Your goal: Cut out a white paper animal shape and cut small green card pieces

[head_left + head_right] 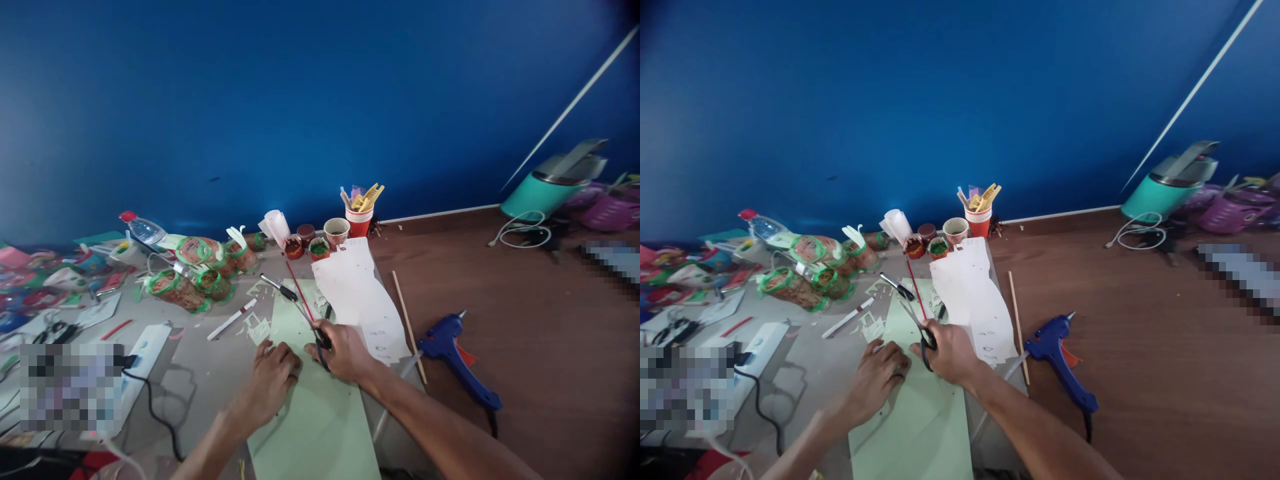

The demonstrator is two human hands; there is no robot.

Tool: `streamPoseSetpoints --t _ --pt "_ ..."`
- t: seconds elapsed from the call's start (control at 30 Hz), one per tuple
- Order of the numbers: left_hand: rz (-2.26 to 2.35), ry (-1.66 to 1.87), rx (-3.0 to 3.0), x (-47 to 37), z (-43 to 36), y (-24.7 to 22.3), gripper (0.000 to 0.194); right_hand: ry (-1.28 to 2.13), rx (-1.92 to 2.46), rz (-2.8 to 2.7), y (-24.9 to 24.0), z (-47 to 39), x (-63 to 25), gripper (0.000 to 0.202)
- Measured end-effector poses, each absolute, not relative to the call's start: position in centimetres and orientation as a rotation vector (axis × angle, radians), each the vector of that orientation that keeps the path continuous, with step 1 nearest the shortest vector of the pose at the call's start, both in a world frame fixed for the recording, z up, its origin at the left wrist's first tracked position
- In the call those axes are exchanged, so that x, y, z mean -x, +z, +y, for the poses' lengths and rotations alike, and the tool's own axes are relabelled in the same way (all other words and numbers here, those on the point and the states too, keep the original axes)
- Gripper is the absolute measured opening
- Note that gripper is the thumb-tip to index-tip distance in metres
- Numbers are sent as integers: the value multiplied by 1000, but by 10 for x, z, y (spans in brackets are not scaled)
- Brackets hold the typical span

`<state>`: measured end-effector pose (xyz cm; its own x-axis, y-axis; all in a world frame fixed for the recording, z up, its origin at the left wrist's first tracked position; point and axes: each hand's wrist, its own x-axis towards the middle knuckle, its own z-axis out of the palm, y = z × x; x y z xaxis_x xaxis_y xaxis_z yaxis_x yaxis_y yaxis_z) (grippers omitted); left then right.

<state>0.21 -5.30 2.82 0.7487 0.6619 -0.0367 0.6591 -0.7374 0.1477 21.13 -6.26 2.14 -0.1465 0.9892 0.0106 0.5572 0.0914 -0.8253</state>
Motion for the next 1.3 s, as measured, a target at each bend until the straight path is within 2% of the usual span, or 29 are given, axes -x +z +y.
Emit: streamPoseSetpoints --t 0.37,0.43,0.57,0.67,0.77,1.0,1.3 --pt "1111 -152 -2844 -6 -52 44 24 899 1516 -1787 25 -63 -212 38" --pt "1208 -9 -2716 -3 -47 45 26 888 1540 -1790 24 -63 -212 37" --pt "1381 611 -1992 1 -25 43 21 885 1609 -1772 22 -63 -210 35" --pt "1211 866 -1452 -7 -7 45 26 866 1629 -1763 21 -62 -209 34" --pt "1131 1016 -1211 -25 9 52 26 890 1608 -1741 20 -62 -209 32" --pt "955 1090 -935 -58 28 53 29 948 1569 -1691 18 -60 -210 29" --pt "871 1063 -797 -55 30 34 29 1055 1546 -1649 22 -59 -210 26"
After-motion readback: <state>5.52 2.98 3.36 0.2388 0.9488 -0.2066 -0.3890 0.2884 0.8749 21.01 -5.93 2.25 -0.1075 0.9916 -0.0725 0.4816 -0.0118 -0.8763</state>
